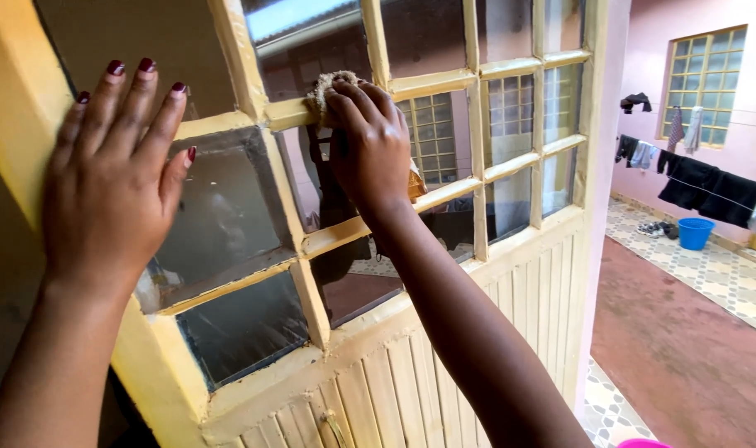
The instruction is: Cleaning and wiping the glass panes and frame of a wooden door using a cloth.
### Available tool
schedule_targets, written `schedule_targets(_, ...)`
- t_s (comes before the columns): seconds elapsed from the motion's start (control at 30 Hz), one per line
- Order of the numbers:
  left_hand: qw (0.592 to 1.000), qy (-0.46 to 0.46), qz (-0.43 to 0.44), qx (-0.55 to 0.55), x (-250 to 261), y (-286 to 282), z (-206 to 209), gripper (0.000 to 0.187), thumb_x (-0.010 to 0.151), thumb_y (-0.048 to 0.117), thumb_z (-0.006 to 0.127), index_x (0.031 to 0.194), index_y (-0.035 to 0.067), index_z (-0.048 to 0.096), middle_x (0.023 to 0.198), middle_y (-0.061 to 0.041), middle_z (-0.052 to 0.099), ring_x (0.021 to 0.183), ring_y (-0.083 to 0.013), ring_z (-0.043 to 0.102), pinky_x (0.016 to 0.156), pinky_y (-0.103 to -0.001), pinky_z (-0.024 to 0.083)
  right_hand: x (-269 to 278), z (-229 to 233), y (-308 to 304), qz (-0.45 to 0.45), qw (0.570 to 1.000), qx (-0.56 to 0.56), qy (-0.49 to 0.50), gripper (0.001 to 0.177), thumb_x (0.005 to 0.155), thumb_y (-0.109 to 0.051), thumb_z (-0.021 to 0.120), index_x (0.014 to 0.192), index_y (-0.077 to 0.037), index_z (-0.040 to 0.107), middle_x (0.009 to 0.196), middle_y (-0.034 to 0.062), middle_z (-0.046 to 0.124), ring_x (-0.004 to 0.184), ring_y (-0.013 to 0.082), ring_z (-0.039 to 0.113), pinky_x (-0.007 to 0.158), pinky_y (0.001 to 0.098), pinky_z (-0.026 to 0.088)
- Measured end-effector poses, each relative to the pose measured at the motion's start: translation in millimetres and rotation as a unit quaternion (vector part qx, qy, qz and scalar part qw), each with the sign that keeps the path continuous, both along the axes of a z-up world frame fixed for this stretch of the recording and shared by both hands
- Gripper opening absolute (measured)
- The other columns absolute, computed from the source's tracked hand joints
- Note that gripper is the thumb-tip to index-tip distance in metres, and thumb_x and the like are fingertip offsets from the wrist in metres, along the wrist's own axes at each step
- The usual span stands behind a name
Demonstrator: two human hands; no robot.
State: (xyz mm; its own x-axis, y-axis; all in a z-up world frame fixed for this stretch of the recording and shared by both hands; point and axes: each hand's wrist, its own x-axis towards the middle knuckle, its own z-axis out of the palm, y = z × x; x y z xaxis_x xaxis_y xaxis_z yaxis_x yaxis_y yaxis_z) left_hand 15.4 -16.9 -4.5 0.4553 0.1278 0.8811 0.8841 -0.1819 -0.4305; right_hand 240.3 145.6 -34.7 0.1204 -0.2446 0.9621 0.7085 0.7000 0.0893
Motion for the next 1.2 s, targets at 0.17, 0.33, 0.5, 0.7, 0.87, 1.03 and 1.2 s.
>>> schedule_targets(0.17, 0.953, 0.085, 0.271, 0.106, -27, 19, -13, 0.057, 0.110, 0.060, 0.058, 0.151, 0.022, 0.063, 0.166, -0.005, 0.049, 0.158, -0.0235, 0.037, 0.132, -0.044, 0.027, 1, -2, 6, -0.009, 1.000, -0.010, -0.003, 0.033, 0.091, -0.005, 0.061, 0.122, -0.009, 0.071, 0.133, 0.0057, 0.070, 0.130, 0.0296, 0.061, 0.110, 0.0449, 0.051)
schedule_targets(0.33, 0.979, 0.045, 0.185, 0.074, -43, 26, -21, 0.059, 0.109, 0.052, 0.046, 0.152, 0.012, 0.056, 0.170, -0.013, 0.040, 0.164, -0.0310, 0.026, 0.128, -0.060, 0.019, 1, -5, 2, -0.006, 1.000, -0.016, -0.005, 0.037, 0.089, -0.006, 0.062, 0.125, -0.010, 0.070, 0.135, 0.0051, 0.069, 0.132, 0.0298, 0.060, 0.112, 0.0444, 0.051)
schedule_targets(0.5, 0.997, -0.066, -0.017, -0.029, -3, 2, -11, 0.059, 0.106, 0.055, 0.045, 0.149, 0.015, 0.051, 0.166, -0.015, 0.037, 0.158, -0.0426, 0.022, 0.116, -0.078, 0.014, 2, -6, 2, -0.003, 1.000, -0.019, -0.009, 0.039, 0.087, -0.012, 0.069, 0.125, -0.010, 0.068, 0.135, 0.0057, 0.067, 0.132, 0.0311, 0.058, 0.110, 0.0457, 0.051)
schedule_targets(0.7, 0.993, -0.094, -0.047, -0.058, 1, -3, -8, 0.063, 0.108, 0.056, 0.040, 0.154, 0.014, 0.042, 0.166, -0.020, 0.030, 0.154, -0.0539, 0.015, 0.125, -0.065, 0.014, 2, -6, 5, -0.008, 1.000, -0.024, -0.007, 0.037, 0.089, -0.011, 0.067, 0.126, -0.011, 0.068, 0.137, 0.0047, 0.067, 0.132, 0.0300, 0.058, 0.111, 0.0452, 0.051)
schedule_targets(0.87, 0.912, 0.032, 0.378, 0.159, -47, 32, -28, 0.063, 0.110, 0.055, 0.040, 0.162, 0.020, 0.043, 0.177, -0.009, 0.025, 0.162, -0.0379, 0.007, 0.131, -0.048, 0.015, 3, -5, 10, -0.008, 1.000, -0.009, -0.006, 0.031, 0.094, -0.010, 0.064, 0.124, -0.009, 0.070, 0.134, 0.0057, 0.069, 0.130, 0.0304, 0.060, 0.110, 0.0447, 0.052)
schedule_targets(1.03, 0.978, -0.198, 0.045, -0.043, 12, -11, -13, 0.070, 0.098, 0.054, 0.049, 0.156, 0.015, 0.044, 0.172, -0.014, 0.027, 0.155, -0.0543, 0.010, 0.109, -0.088, 0.010, 1, -5, 9, -0.002, 1.000, 0.008, 0.001, 0.021, 0.101, -0.013, 0.063, 0.120, -0.008, 0.072, 0.130, 0.0066, 0.072, 0.127, 0.0299, 0.064, 0.108, 0.0435, 0.054)
schedule_targets(1.2, 0.975, -0.131, 0.182, -0.001, -16, 3, -22, 0.058, 0.119, 0.058, 0.055, 0.161, 0.019, 0.046, 0.176, -0.007, 0.022, 0.163, -0.0476, 0.007, 0.119, -0.083, 0.008, 5, -5, -2, 0.000, 1.000, 0.015, -0.009, 0.024, 0.097, -0.012, 0.066, 0.118, -0.005, 0.073, 0.129, 0.0095, 0.072, 0.126, 0.0316, 0.064, 0.107, 0.0446, 0.054)
